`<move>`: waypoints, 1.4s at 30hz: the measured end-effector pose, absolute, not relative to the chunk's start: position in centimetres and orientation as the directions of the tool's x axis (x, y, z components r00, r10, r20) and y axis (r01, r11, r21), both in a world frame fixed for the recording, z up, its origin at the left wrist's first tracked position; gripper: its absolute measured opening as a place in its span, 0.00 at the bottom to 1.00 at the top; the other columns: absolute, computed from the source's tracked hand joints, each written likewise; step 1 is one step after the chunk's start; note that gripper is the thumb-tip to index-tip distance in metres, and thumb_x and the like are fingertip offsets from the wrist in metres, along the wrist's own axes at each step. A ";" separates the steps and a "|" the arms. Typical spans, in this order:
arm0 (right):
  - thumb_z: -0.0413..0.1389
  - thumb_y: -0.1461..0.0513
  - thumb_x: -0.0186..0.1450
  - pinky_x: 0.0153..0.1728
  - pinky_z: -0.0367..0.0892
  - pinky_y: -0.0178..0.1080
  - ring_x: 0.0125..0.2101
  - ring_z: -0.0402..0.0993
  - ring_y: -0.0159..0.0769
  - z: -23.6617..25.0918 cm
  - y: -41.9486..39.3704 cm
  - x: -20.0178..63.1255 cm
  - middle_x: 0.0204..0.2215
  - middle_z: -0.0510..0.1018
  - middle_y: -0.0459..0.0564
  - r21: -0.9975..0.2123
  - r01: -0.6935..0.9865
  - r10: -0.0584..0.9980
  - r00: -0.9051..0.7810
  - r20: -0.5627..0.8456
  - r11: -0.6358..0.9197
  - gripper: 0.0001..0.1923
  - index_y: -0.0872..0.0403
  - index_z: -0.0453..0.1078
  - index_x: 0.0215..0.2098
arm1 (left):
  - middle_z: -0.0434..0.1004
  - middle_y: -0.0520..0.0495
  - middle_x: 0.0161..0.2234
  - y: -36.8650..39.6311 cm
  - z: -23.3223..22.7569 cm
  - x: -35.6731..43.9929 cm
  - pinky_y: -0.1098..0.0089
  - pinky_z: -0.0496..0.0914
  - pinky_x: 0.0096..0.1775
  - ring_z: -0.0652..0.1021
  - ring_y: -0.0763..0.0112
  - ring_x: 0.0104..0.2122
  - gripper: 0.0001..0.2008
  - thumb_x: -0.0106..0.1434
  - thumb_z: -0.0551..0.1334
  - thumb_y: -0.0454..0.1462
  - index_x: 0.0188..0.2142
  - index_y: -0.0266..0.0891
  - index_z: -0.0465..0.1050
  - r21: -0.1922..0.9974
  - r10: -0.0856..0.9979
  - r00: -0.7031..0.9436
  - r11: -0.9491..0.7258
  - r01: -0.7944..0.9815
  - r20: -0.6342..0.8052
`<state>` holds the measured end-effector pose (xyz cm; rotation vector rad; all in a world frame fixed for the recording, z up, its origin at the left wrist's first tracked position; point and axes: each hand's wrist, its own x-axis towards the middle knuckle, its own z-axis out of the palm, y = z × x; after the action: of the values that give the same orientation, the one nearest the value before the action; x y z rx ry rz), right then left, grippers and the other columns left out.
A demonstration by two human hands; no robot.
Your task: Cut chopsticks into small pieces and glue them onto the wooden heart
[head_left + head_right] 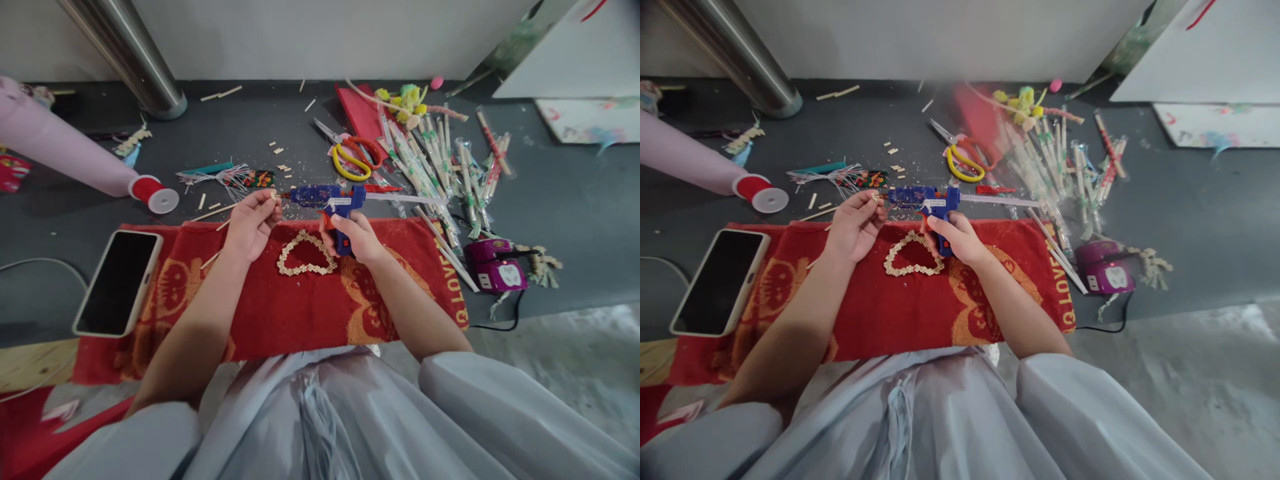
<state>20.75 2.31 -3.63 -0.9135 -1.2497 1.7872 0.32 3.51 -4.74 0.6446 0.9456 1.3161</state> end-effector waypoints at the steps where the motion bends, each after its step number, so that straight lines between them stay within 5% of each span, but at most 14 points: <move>1: 0.60 0.42 0.55 0.13 0.59 0.30 0.13 0.64 0.25 -3.6 2.3 20.7 0.15 0.68 0.41 -0.955 -0.180 0.881 -0.455 -0.132 -0.237 0.25 0.55 0.68 0.26 | 0.76 0.56 0.28 3.5 -4.8 0.3 0.81 0.73 0.33 0.76 0.84 0.26 0.10 0.54 0.72 0.33 0.33 0.39 0.73 0.846 0.979 -0.013 0.167 -0.505 -0.201; 27: 0.60 0.43 0.56 0.14 0.60 0.29 0.13 0.65 0.25 -4.1 2.5 20.9 0.14 0.67 0.41 -0.958 -0.195 0.876 -0.472 -0.096 -0.211 0.25 0.55 0.65 0.23 | 0.77 0.56 0.24 3.5 -5.4 0.1 0.84 0.73 0.27 0.78 0.82 0.24 0.19 0.41 0.79 0.39 0.30 0.38 0.74 0.844 0.993 -0.010 0.098 -0.527 -0.122; 42: 0.60 0.42 0.56 0.13 0.60 0.30 0.13 0.64 0.25 -3.9 2.4 21.0 0.14 0.66 0.40 -0.962 -0.165 0.865 -0.489 -0.111 -0.216 0.25 0.55 0.64 0.24 | 0.77 0.56 0.24 3.6 -5.5 0.0 0.82 0.72 0.27 0.78 0.82 0.24 0.17 0.44 0.78 0.38 0.31 0.38 0.74 0.857 0.988 -0.049 0.103 -0.505 -0.147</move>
<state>20.98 2.43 -3.90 -0.8884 -1.2993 1.7939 -0.02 3.60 -5.47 0.6840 0.9317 1.3785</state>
